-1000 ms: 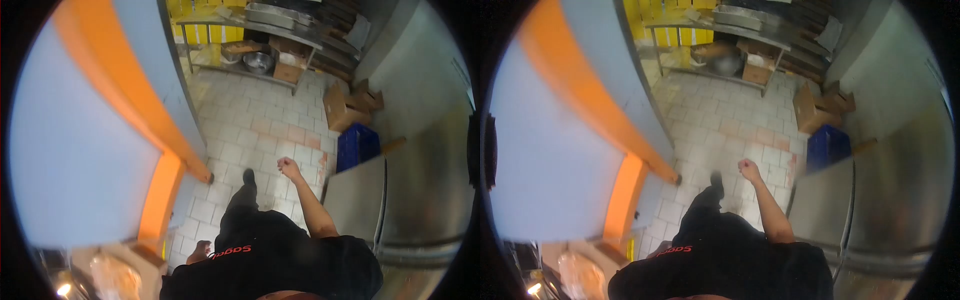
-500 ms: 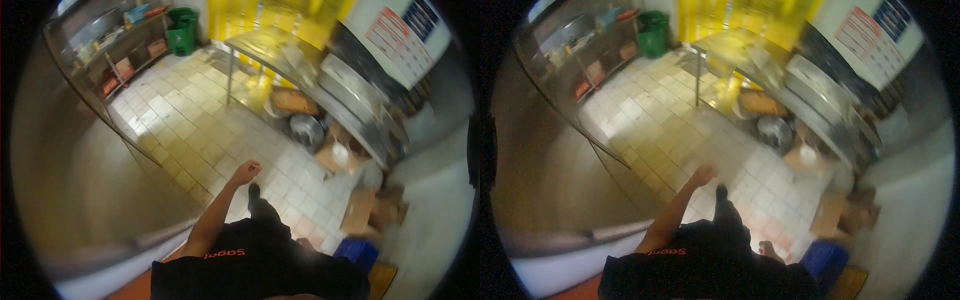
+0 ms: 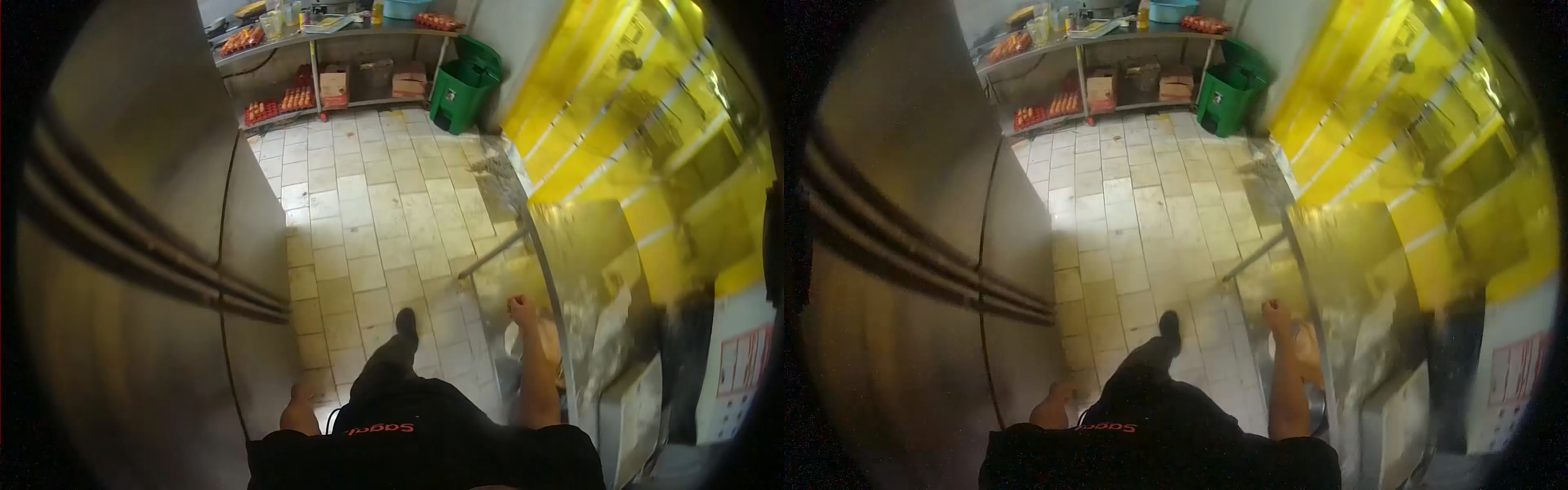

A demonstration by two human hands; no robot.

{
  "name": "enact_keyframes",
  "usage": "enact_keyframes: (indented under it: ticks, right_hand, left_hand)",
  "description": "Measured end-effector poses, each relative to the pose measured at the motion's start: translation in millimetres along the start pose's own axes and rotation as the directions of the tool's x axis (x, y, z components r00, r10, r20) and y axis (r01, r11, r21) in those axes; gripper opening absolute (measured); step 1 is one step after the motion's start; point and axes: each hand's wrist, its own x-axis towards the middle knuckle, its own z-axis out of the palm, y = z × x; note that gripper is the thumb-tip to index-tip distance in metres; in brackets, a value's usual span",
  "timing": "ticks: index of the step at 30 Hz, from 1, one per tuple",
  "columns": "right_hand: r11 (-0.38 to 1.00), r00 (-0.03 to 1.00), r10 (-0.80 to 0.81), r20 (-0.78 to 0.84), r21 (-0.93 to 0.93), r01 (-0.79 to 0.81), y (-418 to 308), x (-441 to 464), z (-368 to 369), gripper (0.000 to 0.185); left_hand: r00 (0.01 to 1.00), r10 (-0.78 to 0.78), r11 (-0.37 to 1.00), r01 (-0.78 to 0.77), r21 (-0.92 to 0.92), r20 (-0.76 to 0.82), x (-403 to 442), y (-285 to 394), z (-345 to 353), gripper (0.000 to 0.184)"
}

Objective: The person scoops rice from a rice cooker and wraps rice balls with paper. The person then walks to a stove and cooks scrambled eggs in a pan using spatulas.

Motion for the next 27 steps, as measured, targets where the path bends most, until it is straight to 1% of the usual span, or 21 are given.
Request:
enact_keyframes:
  ticks: [1,2,3,4,5,6,7,8,9,10,14,15,16,18,20,21,22,23,24,25,27]
  right_hand:
    - [0.999,0.999,0.025,0.041,0.039,-0.026,-7,56,7,0.029]
    - [0.990,0.992,-0.119,-0.031,-0.082,0.116,29,105,32,0.018]
    - [0.886,0.973,-0.207,0.098,-0.402,0.229,16,119,40,0.017]
    - [0.983,0.979,0.009,0.204,-0.183,0.029,-6,126,57,0.018]
    - [0.973,0.927,0.225,0.299,-0.012,-0.233,-30,132,74,0.022]
    - [0.923,0.856,0.366,0.365,-0.258,-0.284,-50,140,85,0.024]
    - [0.905,0.815,0.406,0.414,-0.307,-0.295,-57,147,95,0.023]
    - [0.903,0.788,0.416,0.454,-0.307,-0.301,-61,158,102,0.022]
    - [0.902,0.764,0.425,0.486,-0.299,-0.312,-71,171,107,0.022]
    - [0.900,0.747,0.432,0.506,-0.298,-0.319,-81,194,116,0.022]
    - [0.885,0.701,0.457,0.548,-0.359,-0.296,-130,318,167,0.021]
    - [0.877,0.692,0.465,0.552,-0.394,-0.276,-148,355,182,0.021]
    - [0.875,0.689,0.460,0.560,-0.418,-0.245,-173,397,202,0.021]
    - [0.874,0.701,0.444,0.558,-0.441,-0.203,-239,486,247,0.022]
    - [0.874,0.743,0.415,0.524,-0.457,-0.166,-327,575,309,0.023]
    - [0.876,0.788,0.351,0.506,-0.474,-0.086,-383,620,347,0.024]
    - [0.696,0.727,0.125,0.675,-0.582,0.421,-403,693,401,0.031]
    - [0.448,0.649,0.015,0.760,-0.586,0.675,-494,711,428,0.035]
    - [0.507,0.641,-0.110,0.759,-0.512,0.693,-556,748,470,0.026]
    - [0.575,0.670,-0.169,0.723,-0.480,0.663,-621,764,511,0.025]
    - [0.693,0.715,-0.283,0.639,-0.379,0.613,-762,790,589,0.026]
  left_hand:
    - [0.997,-0.075,0.974,0.067,-0.216,-0.029,8,32,-4,0.029]
    - [0.986,-0.162,0.893,0.135,-0.429,-0.028,11,65,-3,0.028]
    - [0.987,-0.154,0.833,0.150,-0.532,0.037,26,106,-15,0.028]
    - [0.987,-0.135,0.764,0.161,-0.625,0.089,47,152,-32,0.028]
    - [0.999,0.017,0.739,0.013,-0.674,0.038,49,206,-54,0.035]
    - [0.993,0.114,0.870,-0.096,-0.484,0.008,78,263,-76,0.039]
    - [0.977,0.211,0.941,-0.209,-0.266,-0.021,111,316,-96,0.043]
    - [0.911,0.411,0.911,-0.412,-0.023,-0.038,49,390,-175,0.044]
    - [0.679,0.671,0.720,-0.693,0.042,-0.298,141,418,-162,0.046]
    - [0.806,0.507,0.712,-0.591,-0.380,-0.305,112,478,-212,0.045]
    - [0.676,0.612,0.440,-0.723,-0.533,-0.411,112,615,-391,0.042]
    - [0.641,0.625,0.390,-0.750,-0.534,-0.445,126,632,-416,0.041]
    - [0.715,0.540,0.424,-0.687,-0.590,-0.444,145,642,-445,0.042]
    - [0.835,0.351,0.639,-0.544,-0.544,-0.423,199,630,-494,0.045]
    - [0.790,0.226,0.901,-0.391,-0.186,-0.570,248,589,-526,0.046]
    - [0.814,0.021,0.907,-0.259,-0.331,-0.580,293,562,-524,0.049]
    - [0.904,-0.079,0.672,-0.263,-0.692,-0.420,285,549,-542,0.043]
    - [0.955,-0.175,0.324,-0.175,-0.930,-0.241,277,535,-558,0.036]
    - [0.964,-0.141,0.081,-0.214,-0.973,-0.224,270,518,-571,0.026]
    - [0.930,-0.145,0.247,-0.298,-0.922,-0.339,283,496,-574,0.022]
    - [0.960,-0.238,0.215,-0.095,-0.972,-0.147,295,473,-587,0.020]
